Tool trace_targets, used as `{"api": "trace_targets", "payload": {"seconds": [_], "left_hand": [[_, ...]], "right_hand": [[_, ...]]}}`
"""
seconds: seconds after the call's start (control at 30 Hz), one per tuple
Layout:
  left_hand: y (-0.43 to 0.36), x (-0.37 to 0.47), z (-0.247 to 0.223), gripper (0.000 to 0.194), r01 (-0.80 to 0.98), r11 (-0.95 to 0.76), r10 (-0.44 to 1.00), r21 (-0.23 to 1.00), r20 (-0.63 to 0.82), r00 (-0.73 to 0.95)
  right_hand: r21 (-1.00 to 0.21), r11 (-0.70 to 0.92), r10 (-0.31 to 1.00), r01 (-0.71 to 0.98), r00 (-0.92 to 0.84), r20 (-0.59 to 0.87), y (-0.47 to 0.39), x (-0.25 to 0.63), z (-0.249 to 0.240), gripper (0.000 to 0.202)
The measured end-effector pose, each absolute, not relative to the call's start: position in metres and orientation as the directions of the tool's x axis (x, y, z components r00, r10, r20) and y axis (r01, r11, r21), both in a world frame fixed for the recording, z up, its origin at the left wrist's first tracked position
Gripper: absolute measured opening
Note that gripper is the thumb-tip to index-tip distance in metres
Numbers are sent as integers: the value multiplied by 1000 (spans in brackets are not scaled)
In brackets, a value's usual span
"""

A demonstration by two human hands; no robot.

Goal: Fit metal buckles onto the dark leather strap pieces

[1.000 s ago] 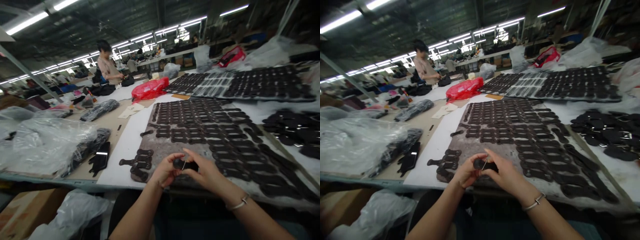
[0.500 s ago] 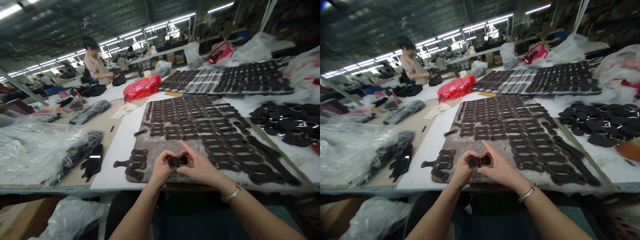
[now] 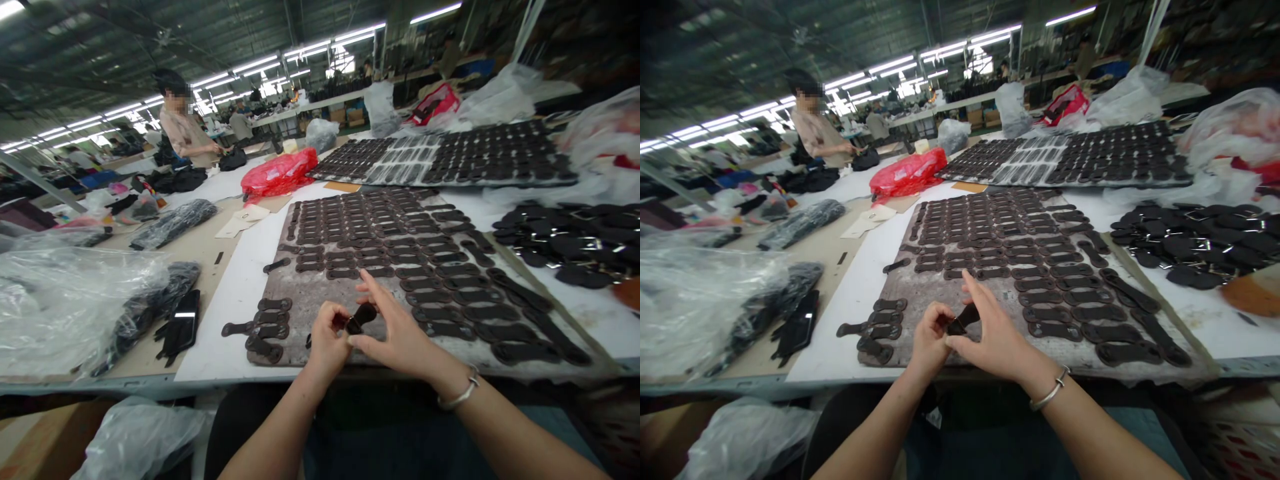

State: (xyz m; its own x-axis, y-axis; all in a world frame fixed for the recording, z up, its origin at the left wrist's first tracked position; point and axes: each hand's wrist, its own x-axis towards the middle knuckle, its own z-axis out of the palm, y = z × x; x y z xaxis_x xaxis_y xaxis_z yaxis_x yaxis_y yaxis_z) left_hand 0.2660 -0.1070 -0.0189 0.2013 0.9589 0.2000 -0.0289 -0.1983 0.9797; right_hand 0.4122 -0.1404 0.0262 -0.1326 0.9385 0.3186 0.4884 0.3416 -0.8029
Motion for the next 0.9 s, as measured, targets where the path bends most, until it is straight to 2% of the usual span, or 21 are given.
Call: {"api": "trace_targets", "payload": {"seconds": [0.1,0.2,0.3,0.43,0.6,0.77,0.9], "left_hand": [[-109,268,-16,21,-143,-36,975,989,66,211],[-110,268,-7,35,-298,198,935,934,-88,345],[-112,267,-1,42,-285,315,858,905,-143,494],[-113,266,-6,32,-214,320,829,923,-163,536],[-111,266,-12,29,-310,240,928,920,-124,350],[-110,265,-8,27,-367,176,970,914,-96,224],[-111,266,-8,23,-404,168,979,899,-104,177]], "right_hand": [[-770,418,905,483,-147,399,-140,416,26,85],[-723,460,883,515,-179,433,-139,421,25,78],[-711,480,874,514,-205,441,-138,425,25,76],[-714,505,861,485,-229,454,-137,426,24,71],[-778,451,885,437,-110,452,-134,426,20,69],[-868,312,948,386,-64,312,-131,428,15,75],[-896,262,964,358,-48,262,-130,423,10,52]]}}
